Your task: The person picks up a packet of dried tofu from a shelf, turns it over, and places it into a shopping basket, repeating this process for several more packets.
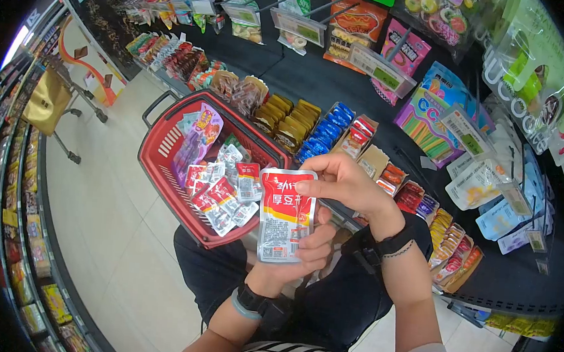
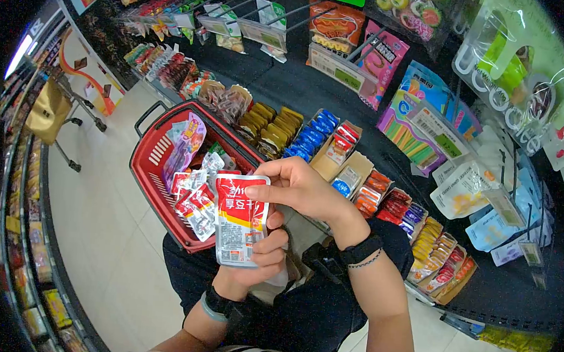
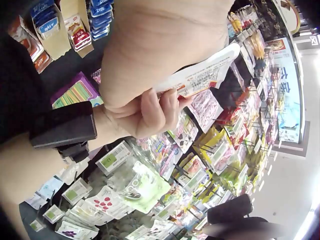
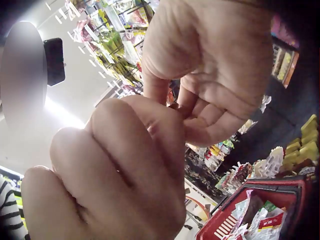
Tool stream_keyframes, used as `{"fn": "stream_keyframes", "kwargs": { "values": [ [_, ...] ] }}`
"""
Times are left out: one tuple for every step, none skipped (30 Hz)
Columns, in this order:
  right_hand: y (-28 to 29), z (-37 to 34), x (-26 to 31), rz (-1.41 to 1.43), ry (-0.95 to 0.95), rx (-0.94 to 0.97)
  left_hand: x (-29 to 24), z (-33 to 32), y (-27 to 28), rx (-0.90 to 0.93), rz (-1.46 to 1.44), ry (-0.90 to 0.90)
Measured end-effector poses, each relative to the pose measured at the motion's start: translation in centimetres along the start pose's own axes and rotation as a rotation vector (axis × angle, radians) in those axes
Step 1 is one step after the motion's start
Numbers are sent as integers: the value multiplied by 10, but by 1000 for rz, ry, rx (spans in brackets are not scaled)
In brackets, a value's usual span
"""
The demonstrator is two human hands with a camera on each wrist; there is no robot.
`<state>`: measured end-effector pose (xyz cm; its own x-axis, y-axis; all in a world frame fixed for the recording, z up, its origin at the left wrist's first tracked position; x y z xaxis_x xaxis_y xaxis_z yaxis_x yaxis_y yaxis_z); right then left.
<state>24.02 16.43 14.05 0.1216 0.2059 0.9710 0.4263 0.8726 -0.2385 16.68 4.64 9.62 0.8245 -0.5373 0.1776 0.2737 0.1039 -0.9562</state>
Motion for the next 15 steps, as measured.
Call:
{"fn": "stream_keyframes", "kwargs": {
  "values": [
    [1,2,-4,-20,24,-1,0,0,1,-3,-20,-4],
    [1,4,-6,-40,47,-2,-1,0,4,-2,-19,-6],
    [2,5,-6,-41,48,2,-3,0,9,-32,65,-53],
    [3,7,-7,-48,-32,-13,-5,0,12,-59,150,-102],
    [4,10,-9,-56,-112,-27,-7,-2,11,-57,154,-107],
    [5,14,-11,-56,-111,-20,-15,-9,14,-383,301,-270],
    [7,19,-16,-82,-148,-43,-23,-20,15,-711,445,-434],
    [10,25,-22,-111,-183,-66,-40,-38,33,-706,442,-543],
    [13,31,-28,-155,-189,-76,-49,-42,30,-682,447,-544],
    [15,38,-36,-153,-184,-74,-57,-47,26,-661,452,-542],
    [16,45,-45,-219,-214,-100,-67,-61,33,-608,477,-587],
    [16,53,-56,-286,-245,-126,-72,-68,36,-611,482,-587],
    [15,63,-68,-308,-281,-127,-76,-75,37,-733,732,-635],
    [10,71,-82,-307,-278,-124,-81,-81,37,-849,985,-678],
    [4,80,-94,-175,-218,-150,-87,-86,37,-894,964,-760]
  ]
}}
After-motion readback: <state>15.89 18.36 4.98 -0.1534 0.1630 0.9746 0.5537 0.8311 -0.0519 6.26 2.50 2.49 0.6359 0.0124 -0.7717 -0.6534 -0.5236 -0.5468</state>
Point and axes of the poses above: each hand's wrist, its own z-axis towards the middle knuckle, its own y-axis out of the back of the hand, x = y × z, the point moved 2 cm from there along z, towards the middle knuckle, and after that the axes turned 1 degree about z, right-handed, at the moved point
